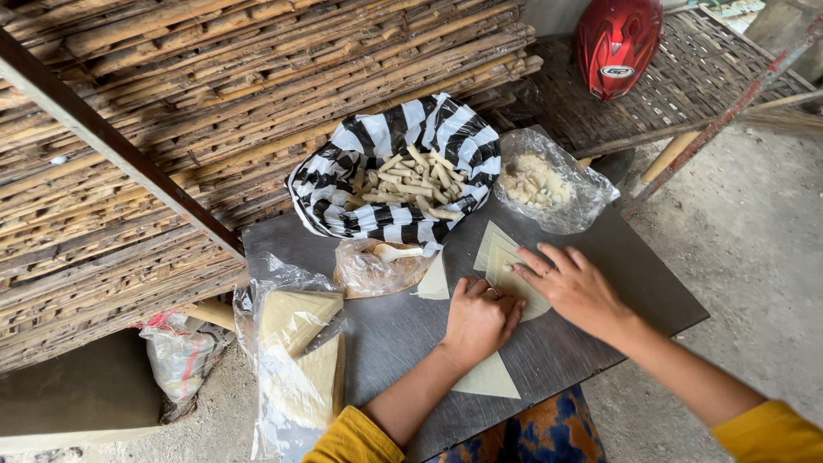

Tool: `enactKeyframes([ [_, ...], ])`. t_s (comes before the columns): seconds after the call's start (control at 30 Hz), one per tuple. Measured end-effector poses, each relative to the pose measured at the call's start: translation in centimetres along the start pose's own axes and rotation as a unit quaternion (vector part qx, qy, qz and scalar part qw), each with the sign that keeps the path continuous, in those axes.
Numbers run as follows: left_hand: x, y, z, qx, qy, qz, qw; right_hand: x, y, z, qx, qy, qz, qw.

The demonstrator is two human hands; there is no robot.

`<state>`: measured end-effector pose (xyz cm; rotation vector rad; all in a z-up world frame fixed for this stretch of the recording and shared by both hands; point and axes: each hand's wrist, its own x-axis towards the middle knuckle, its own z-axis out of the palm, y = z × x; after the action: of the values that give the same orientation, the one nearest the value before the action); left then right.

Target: The person folds triangular pastry sheets by hand, adds a filling mixture using a spoon, and seals the edges on a metal table.

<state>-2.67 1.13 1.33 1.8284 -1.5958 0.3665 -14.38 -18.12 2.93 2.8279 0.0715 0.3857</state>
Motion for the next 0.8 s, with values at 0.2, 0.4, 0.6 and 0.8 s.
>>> enactKeyframes([
  [0.2,-0.1,-0.1,0.2,-0.01,-0.005,0.008,1.0,0.5,1.0,-0.7,0.039,-0.024,0.039,0.998],
  [0.4,-0.5,-0.6,1.8,-0.049,-0.029,0.02,0.998,-0.2,0.1,0.0,0.065,-0.024,0.04,0.997],
  [0.6,-0.7,-0.6,2.1,-0.037,-0.036,0.026,0.998,-0.9,1.7,0.7,0.065,-0.029,0.057,0.996],
  [0.8,-0.8,-0.6,2.6,-0.029,-0.034,0.018,0.999,0.6,1.9,0.3,0.025,-0.003,-0.058,0.998],
])
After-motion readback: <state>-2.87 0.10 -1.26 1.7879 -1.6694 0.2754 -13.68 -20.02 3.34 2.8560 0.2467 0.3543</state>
